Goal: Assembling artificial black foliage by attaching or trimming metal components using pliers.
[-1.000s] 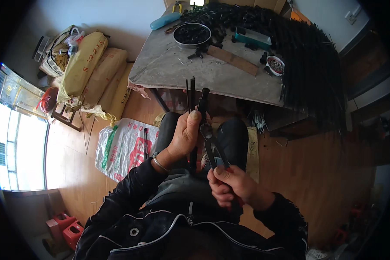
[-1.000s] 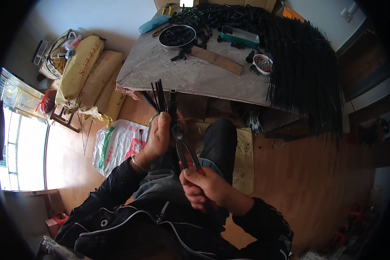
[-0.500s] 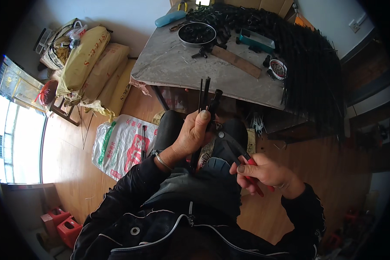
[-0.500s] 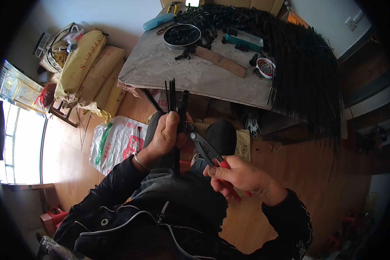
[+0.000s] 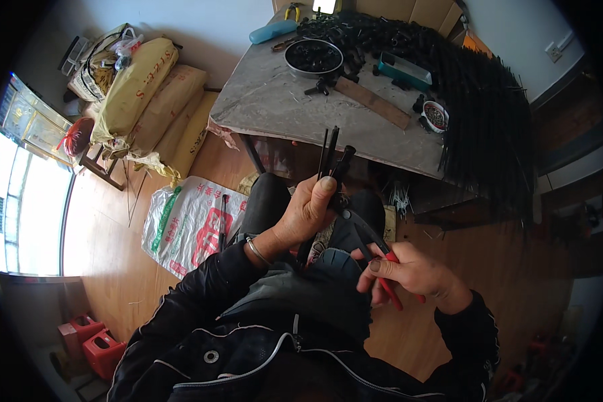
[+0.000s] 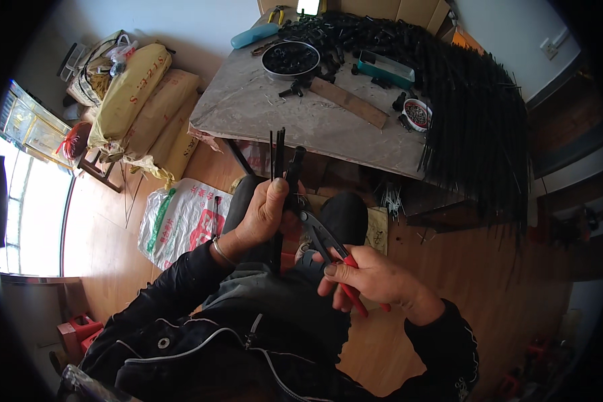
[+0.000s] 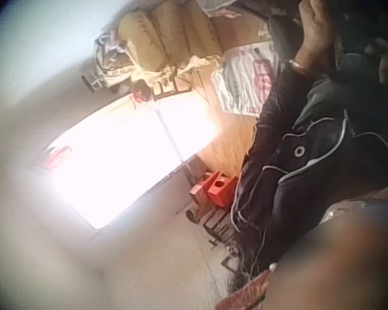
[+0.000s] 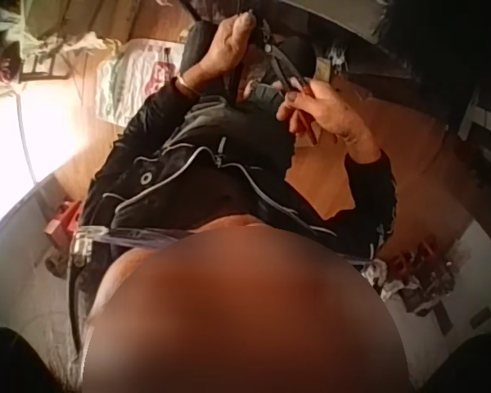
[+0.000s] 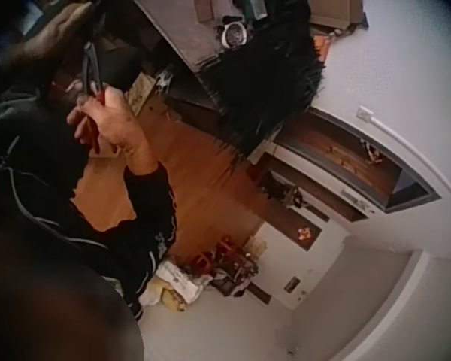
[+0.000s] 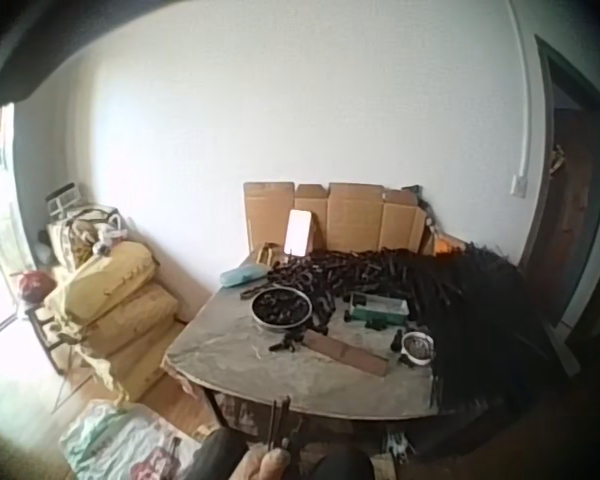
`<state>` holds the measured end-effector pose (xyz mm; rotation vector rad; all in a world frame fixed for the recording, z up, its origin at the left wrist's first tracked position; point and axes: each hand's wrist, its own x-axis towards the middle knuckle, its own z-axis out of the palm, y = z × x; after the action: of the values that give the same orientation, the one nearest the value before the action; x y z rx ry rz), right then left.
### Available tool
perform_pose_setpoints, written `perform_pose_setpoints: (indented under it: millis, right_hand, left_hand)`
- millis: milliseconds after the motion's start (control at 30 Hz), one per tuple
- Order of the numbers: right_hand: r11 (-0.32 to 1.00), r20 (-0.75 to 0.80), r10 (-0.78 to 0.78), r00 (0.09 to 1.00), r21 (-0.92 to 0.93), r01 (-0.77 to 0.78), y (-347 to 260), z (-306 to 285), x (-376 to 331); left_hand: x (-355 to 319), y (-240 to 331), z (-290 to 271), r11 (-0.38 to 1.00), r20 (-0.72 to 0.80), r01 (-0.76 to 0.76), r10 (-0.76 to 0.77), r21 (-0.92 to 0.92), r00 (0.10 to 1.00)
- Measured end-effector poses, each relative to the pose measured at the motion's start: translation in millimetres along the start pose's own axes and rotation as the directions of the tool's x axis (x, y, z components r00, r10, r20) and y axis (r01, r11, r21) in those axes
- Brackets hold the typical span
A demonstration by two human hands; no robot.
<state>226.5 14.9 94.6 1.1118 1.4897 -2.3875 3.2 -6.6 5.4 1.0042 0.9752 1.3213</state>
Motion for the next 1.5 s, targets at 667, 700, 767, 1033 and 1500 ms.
perform_pose_setpoints:
  millis: [667,700,767,1033,1500]
  right_hand:
    - [0.997,0.011,0.054,0.998,-0.055,-0.053,-13,-3,-5]
    - [0.997,0.012,0.054,0.998,-0.056,-0.054,-11,-3,-3]
    - [0.999,-0.004,-0.003,1.000,-0.047,0.003,-2,-3,0]
    - [0.996,-0.072,-0.004,0.997,-0.086,-0.002,13,-1,10]
    - [0.975,-0.019,-0.046,0.999,0.218,0.049,34,10,28]
  left_hand:
    - [0,7,1,0.999,0.013,0.038,-0.038,0.011,0.999]
    - [1,7,1,0.999,0.011,0.037,-0.037,0.011,0.999]
    - [4,3,-2,0.998,0.062,0.055,-0.057,0.033,0.996]
    - [7,0,-2,0.997,0.077,0.079,-0.078,-0.014,0.994]
    - [9,1,-5,0.998,0.041,0.064,-0.064,-0.009,0.997]
